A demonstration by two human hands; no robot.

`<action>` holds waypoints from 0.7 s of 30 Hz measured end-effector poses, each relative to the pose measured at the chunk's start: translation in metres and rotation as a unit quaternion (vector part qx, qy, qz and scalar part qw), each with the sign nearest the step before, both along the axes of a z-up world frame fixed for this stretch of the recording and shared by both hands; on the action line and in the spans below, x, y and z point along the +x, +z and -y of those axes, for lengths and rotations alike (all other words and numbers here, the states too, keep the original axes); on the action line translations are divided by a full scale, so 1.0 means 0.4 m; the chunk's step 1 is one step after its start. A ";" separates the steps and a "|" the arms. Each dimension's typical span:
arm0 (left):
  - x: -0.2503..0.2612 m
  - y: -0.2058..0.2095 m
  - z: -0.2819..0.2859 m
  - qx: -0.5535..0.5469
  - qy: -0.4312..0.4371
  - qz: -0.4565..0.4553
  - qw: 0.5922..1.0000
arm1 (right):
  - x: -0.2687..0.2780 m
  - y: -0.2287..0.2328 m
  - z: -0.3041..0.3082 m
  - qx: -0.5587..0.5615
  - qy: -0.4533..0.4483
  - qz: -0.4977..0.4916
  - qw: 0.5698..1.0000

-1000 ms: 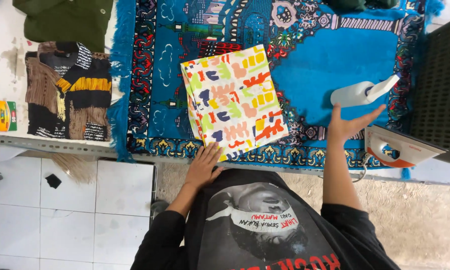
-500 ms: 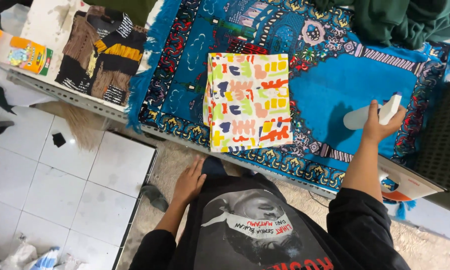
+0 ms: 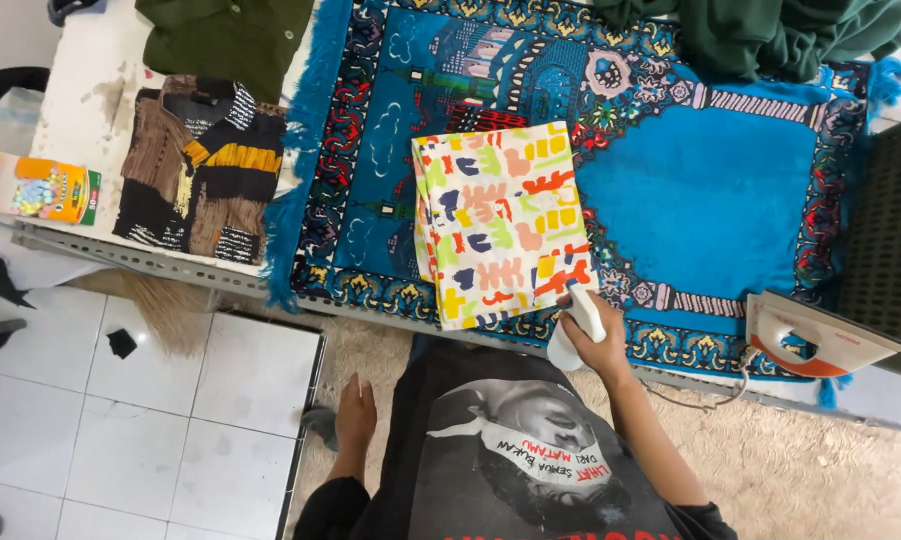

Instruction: The person irons a colorful patterned shirt on a blue patterned mat, sprays it with water, and smooths it with hands. They then retrieve a blue and white floral shirt from a basket, lay it on the mat, spray it, and iron it. The first shirt is placed on a nearby shelf after ironing.

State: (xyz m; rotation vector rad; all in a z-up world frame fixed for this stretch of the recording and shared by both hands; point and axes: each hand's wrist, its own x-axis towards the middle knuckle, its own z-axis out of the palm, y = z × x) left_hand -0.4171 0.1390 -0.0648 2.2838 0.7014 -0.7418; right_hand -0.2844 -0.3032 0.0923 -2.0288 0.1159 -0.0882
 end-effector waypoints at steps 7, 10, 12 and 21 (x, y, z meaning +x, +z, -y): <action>0.317 0.099 -0.071 0.100 -0.053 0.376 0.920 | 0.045 0.095 -0.182 -0.051 -0.074 0.010 0.996; 0.454 0.125 -0.064 0.085 -0.100 0.435 0.891 | 0.049 0.090 -0.230 -0.087 -0.103 0.001 0.991; 0.556 0.142 -0.039 0.030 -0.161 0.499 0.851 | 0.062 0.091 -0.262 -0.113 -0.113 0.028 0.987; 0.986 0.194 0.204 -0.066 -0.465 0.490 0.734 | 0.034 0.068 -0.307 -0.144 -0.226 0.013 0.963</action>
